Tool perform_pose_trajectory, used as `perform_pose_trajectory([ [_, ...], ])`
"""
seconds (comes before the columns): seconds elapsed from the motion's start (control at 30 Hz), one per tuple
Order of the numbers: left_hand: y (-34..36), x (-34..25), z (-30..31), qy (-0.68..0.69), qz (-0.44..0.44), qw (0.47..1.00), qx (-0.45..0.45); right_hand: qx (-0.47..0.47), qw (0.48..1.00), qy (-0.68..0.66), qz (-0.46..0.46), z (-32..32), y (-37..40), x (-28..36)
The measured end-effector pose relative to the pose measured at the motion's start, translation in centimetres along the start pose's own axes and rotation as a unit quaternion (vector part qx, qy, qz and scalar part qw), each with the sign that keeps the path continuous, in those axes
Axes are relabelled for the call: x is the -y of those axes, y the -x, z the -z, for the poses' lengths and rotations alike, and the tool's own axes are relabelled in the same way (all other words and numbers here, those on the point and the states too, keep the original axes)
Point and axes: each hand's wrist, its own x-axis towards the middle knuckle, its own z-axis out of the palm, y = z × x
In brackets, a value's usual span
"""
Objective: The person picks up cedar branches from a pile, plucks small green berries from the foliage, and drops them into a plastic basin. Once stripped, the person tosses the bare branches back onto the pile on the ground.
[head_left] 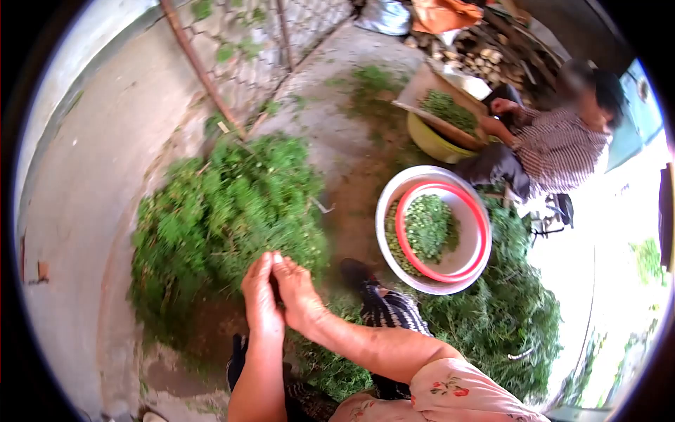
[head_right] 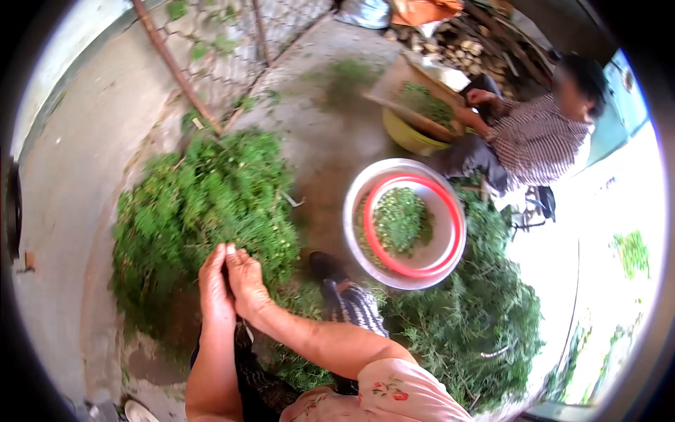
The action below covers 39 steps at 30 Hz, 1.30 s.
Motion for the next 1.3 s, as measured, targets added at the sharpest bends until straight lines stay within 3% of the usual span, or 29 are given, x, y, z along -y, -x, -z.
perform_pose_trajectory([
  [0.03,-0.1,0.0,0.1,0.0,0.0,1.0,0.008,0.042,0.999,-0.022,0.001,0.6,-0.5,-0.6],
  [0.4,-0.3,-0.1,-0.9,0.016,0.022,1.0,-0.015,0.058,0.996,-0.069,0.03,0.6,-1.2,-0.7],
  [0.47,-0.5,0.1,-0.7,0.01,0.02,1.0,-0.013,0.019,0.997,-0.076,0.01,0.4,-2.0,-1.4],
  [0.67,-0.4,0.2,-0.7,0.01,0.023,1.0,-0.011,0.053,0.996,-0.06,0.035,1.1,-1.7,-1.5],
  [0.87,-1.0,0.8,-0.2,0.023,0.021,0.999,-0.005,0.013,0.998,-0.046,0.05,0.9,-2.2,-1.7],
  [1.23,-0.7,0.6,-1.0,0.017,0.026,0.999,-0.009,0.015,0.997,-0.071,-0.003,0.4,-0.9,0.3],
  [1.27,-0.6,0.6,-1.1,-0.007,0.043,0.998,-0.041,0.014,0.997,-0.07,0.003,0.6,-1.0,0.1],
  [1.3,-0.6,0.6,-1.0,0.015,0.025,1.0,-0.01,0.014,0.997,-0.069,0.009,0.6,-1.0,0.0],
])
